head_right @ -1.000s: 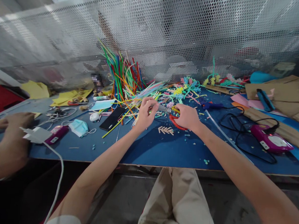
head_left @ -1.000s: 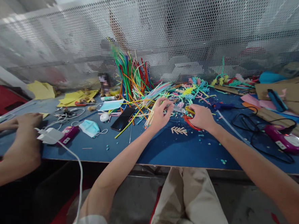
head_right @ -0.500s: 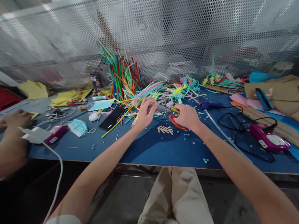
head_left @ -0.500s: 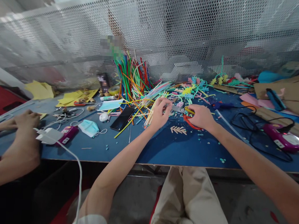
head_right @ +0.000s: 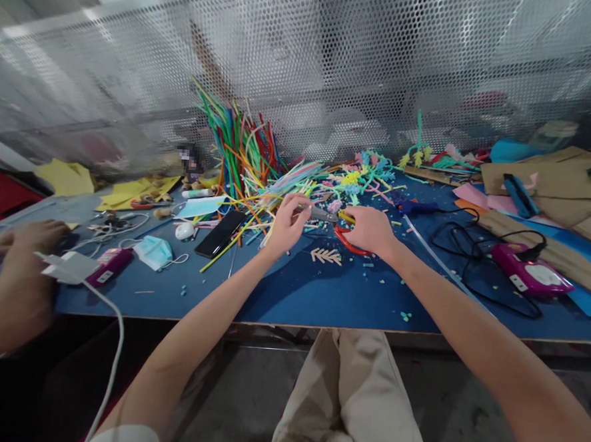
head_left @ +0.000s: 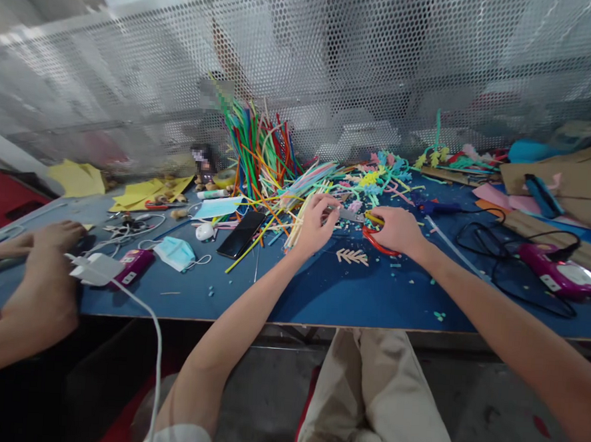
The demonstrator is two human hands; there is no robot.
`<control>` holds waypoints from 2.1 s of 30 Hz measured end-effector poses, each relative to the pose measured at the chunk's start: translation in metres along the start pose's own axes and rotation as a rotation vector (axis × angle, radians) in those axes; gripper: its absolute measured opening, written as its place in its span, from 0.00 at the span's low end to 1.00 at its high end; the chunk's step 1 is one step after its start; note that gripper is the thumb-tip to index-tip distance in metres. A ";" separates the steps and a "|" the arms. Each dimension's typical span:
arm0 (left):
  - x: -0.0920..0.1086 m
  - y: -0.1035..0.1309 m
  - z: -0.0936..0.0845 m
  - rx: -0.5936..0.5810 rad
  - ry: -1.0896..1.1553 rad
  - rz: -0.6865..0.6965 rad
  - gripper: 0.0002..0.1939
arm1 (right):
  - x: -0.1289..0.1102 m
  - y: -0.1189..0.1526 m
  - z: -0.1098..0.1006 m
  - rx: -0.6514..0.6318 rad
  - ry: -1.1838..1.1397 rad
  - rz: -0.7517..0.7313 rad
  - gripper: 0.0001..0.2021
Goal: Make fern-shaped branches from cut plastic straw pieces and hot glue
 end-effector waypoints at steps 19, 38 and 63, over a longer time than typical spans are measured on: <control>-0.002 0.001 0.002 -0.002 -0.044 0.002 0.25 | -0.001 0.001 0.000 -0.092 0.080 -0.013 0.13; -0.003 0.001 0.003 0.021 0.036 -0.097 0.14 | -0.007 0.002 -0.004 -0.143 0.140 0.005 0.14; -0.019 -0.006 -0.013 0.156 -0.226 0.057 0.15 | 0.046 -0.014 -0.004 -0.293 0.331 0.376 0.32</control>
Point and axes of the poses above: each hand's wrist, its own y-axis away from the middle knuckle, its own z-axis out of the palm, x = y × z, the point moved 3 cm from there along -y, towards the middle knuckle, and after that the axes turned 6 degrees about y, right-handed, at the moved point
